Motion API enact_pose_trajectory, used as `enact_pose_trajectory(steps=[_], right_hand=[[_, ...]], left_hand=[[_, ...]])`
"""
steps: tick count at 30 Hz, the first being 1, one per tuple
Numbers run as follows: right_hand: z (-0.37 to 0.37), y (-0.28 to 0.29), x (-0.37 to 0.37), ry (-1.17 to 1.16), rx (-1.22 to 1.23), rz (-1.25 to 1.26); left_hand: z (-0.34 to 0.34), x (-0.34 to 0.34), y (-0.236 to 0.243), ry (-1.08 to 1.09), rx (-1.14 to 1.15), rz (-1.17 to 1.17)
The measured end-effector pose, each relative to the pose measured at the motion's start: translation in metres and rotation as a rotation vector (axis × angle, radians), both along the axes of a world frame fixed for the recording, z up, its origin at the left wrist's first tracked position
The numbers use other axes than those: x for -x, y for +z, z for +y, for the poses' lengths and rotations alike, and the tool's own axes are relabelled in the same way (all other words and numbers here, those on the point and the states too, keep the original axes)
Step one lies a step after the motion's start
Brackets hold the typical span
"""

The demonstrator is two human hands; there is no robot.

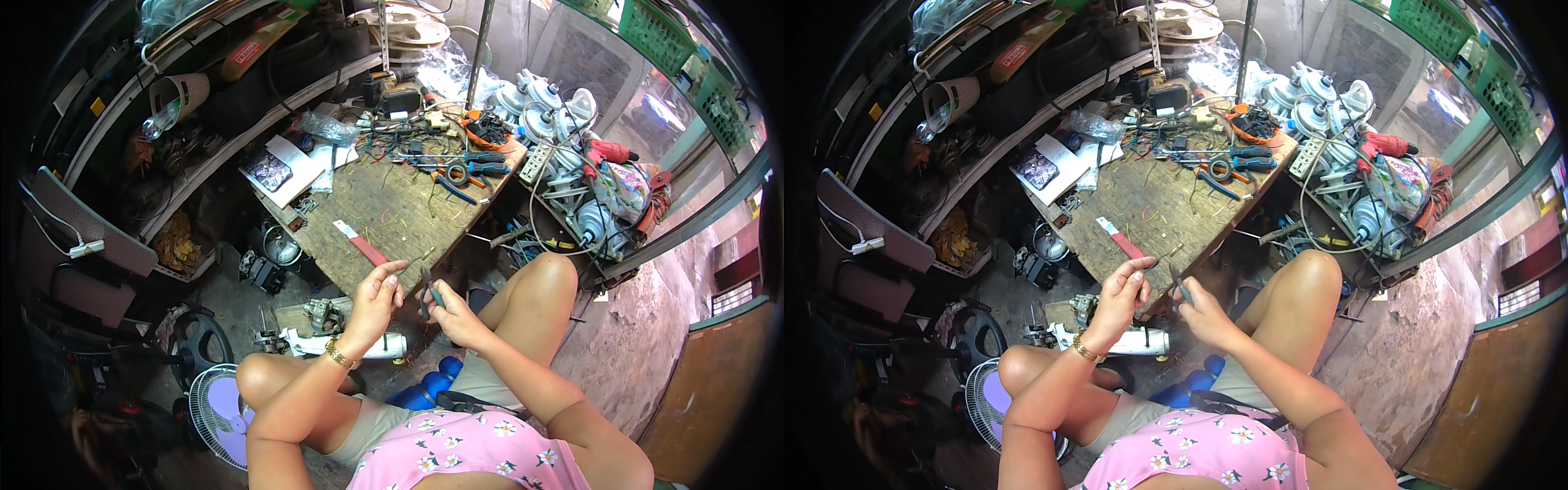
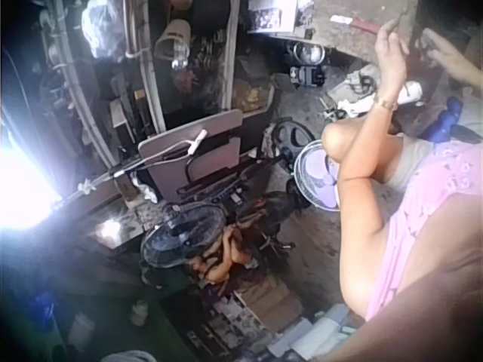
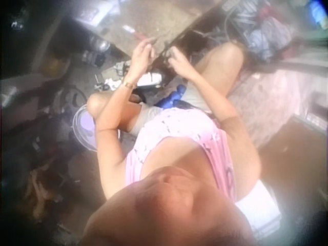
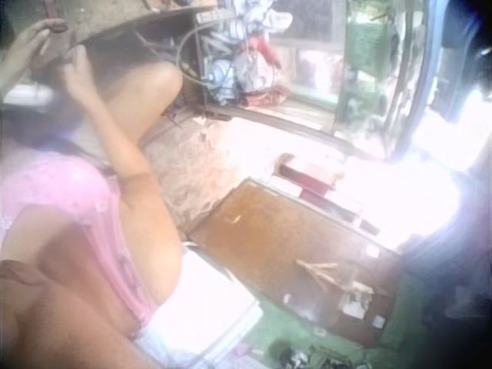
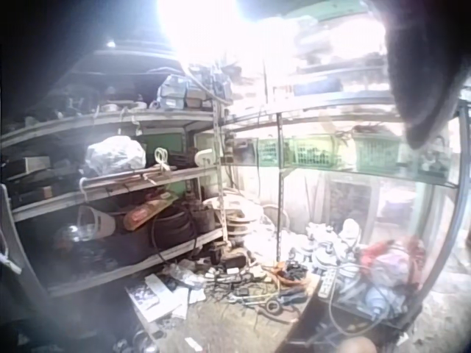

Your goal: The person uses a pair of pliers and a blade to strip the insulation off several colored wires and then crimps a metal connector onto the ends of the wires.

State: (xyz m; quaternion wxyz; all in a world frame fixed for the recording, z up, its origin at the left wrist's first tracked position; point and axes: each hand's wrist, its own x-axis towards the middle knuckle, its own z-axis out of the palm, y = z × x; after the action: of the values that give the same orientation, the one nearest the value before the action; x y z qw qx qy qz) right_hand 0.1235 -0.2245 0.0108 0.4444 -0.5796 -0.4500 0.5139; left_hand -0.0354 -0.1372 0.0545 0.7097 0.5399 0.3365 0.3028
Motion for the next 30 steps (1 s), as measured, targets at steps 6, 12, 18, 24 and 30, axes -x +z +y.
enact_pose_trajectory(steps=[6,12,18,24,30], right_hand=[[0.000,0.002,-0.002,-0.076,-0.130,-0.204],[-0.007,-0.009,-0.005,-0.209,-0.003,0.027],[-0.040,-0.030,-0.004,-0.154,0.122,0.075],[-0.071,-0.051,0.014,-0.233,0.381,0.295],[-0.074,-0.038,0.012,0.009,0.497,0.504]], left_hand=[[-0.005,-0.001,0.000,-0.068,-0.193,0.178],[-0.005,0.001,-0.007,-0.155,-0.306,0.278],[-0.015,-0.004,-0.004,-0.224,-0.624,0.530],[-0.029,-0.008,-0.036,-0.306,-0.676,0.660],[-0.012,-0.002,-0.056,-0.220,-0.505,0.431]])
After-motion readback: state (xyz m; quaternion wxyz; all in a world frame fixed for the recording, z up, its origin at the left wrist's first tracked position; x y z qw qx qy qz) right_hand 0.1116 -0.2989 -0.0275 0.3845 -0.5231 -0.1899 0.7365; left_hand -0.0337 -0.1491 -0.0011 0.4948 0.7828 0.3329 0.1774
